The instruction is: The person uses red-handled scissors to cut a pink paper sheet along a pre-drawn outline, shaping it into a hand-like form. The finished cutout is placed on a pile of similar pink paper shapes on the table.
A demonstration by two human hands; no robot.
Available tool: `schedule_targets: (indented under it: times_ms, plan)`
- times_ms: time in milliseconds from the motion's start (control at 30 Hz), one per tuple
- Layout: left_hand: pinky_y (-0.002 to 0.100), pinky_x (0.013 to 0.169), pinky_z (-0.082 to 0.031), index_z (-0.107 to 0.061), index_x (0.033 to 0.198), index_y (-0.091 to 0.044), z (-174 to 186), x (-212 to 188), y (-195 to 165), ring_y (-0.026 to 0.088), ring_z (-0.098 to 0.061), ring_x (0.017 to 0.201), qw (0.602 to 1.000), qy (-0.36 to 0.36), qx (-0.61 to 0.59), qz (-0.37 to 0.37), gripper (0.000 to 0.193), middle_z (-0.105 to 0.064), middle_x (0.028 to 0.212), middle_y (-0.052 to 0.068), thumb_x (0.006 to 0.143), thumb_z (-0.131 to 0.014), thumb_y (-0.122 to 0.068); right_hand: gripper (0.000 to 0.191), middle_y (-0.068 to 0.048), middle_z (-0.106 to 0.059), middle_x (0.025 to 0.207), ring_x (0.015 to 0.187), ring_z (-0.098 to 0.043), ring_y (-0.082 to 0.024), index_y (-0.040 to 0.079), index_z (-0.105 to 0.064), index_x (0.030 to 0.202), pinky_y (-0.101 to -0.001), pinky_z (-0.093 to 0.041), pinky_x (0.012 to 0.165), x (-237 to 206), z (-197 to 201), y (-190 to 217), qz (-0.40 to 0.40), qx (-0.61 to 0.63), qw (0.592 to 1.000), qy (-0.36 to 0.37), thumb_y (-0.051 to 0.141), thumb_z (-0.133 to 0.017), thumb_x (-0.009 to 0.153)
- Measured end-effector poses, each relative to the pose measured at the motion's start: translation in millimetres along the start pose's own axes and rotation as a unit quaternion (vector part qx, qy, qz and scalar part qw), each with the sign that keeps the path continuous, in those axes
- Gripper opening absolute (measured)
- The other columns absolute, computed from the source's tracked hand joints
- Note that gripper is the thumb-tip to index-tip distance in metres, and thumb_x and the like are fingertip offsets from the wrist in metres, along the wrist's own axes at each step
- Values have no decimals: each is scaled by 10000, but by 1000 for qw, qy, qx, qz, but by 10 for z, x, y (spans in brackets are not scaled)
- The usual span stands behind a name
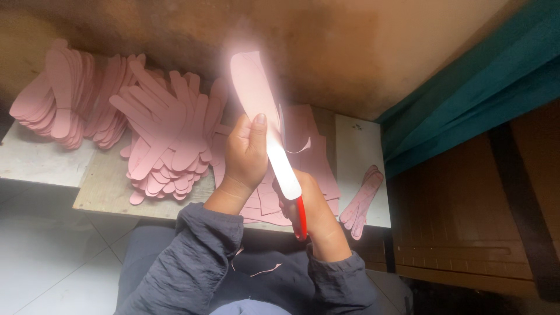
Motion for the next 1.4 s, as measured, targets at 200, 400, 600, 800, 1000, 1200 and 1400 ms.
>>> schedule_targets:
  times_ms: [200, 400, 600, 800, 1000, 1200, 1400]
  plan:
    - [268, 671, -481, -559, 886, -57, -1, -52, -74, 85, -539, 720, 1000, 1, -11, -14, 332, -584, 770, 12, 1104, -475, -292, 46, -11, -538, 641, 546, -484, -90, 4, -582, 787, -284, -420, 456, -51, -13, 4, 89, -90, 992, -9, 14, -582, 832]
    - [271, 643, -461, -545, 869, -54, -7, -88, -48, 83, -514, 697, 1000, -5, -7, 3, 341, -561, 745, 10, 1103, -479, -293, 132, -10, -526, 600, 525, -475, -92, 8, -563, 741, -292, -395, 448, -103, -36, -43, 62, -88, 993, -50, 4, -543, 872]
    - [265, 656, -473, -587, 919, -47, 22, -149, 20, 77, -535, 714, 1000, -1, -16, 19, 332, -591, 765, 6, 1098, -471, -302, 190, -17, -487, 567, 465, -451, -103, 13, -556, 718, -312, -371, 386, -183, -155, -98, -31, -123, 987, -96, 48, -523, 902]
    - [256, 696, -505, -640, 1000, -40, 28, -341, 42, 75, -589, 755, 998, 49, -26, 43, 325, -652, 812, 11, 1083, -465, -301, 122, 2, -532, 634, 500, -506, -78, 18, -596, 839, -264, -416, 438, -179, -143, -126, 36, 13, 999, 10, 88, -591, 938]
    - [263, 694, -501, -651, 1047, -36, 38, -412, 32, 72, -583, 757, 994, 60, -55, 67, 328, -648, 827, 6, 1088, -456, -297, 98, 21, -533, 659, 514, -479, -72, 23, -628, 892, -257, -379, 442, -164, -136, -208, 9, 55, 998, -3, 110, -601, 928]
    - [259, 689, -503, -645, 1051, -38, 47, -421, 9, 75, -590, 748, 996, 46, -44, 68, 330, -653, 822, 4, 1084, -449, -302, 160, 26, -567, 659, 584, -509, -48, 26, -628, 829, -251, -419, 498, -179, -86, -176, 69, -89, 993, -26, 157, -609, 920]
    - [260, 715, -505, -644, 1052, -35, 36, -420, 43, 78, -588, 779, 996, 39, -53, 61, 324, -652, 851, 8, 1089, -451, -294, 162, 26, -553, 620, 567, -502, -57, 30, -615, 786, -266, -404, 488, -154, -85, -281, 52, -98, 993, -42, 141, -605, 902]
Point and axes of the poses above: each hand's wrist, its own x-axis towards the middle knuckle, its own z-axis out of the back of the hand, y = z × x, the point moved 3 cm from there along x, towards the middle knuckle
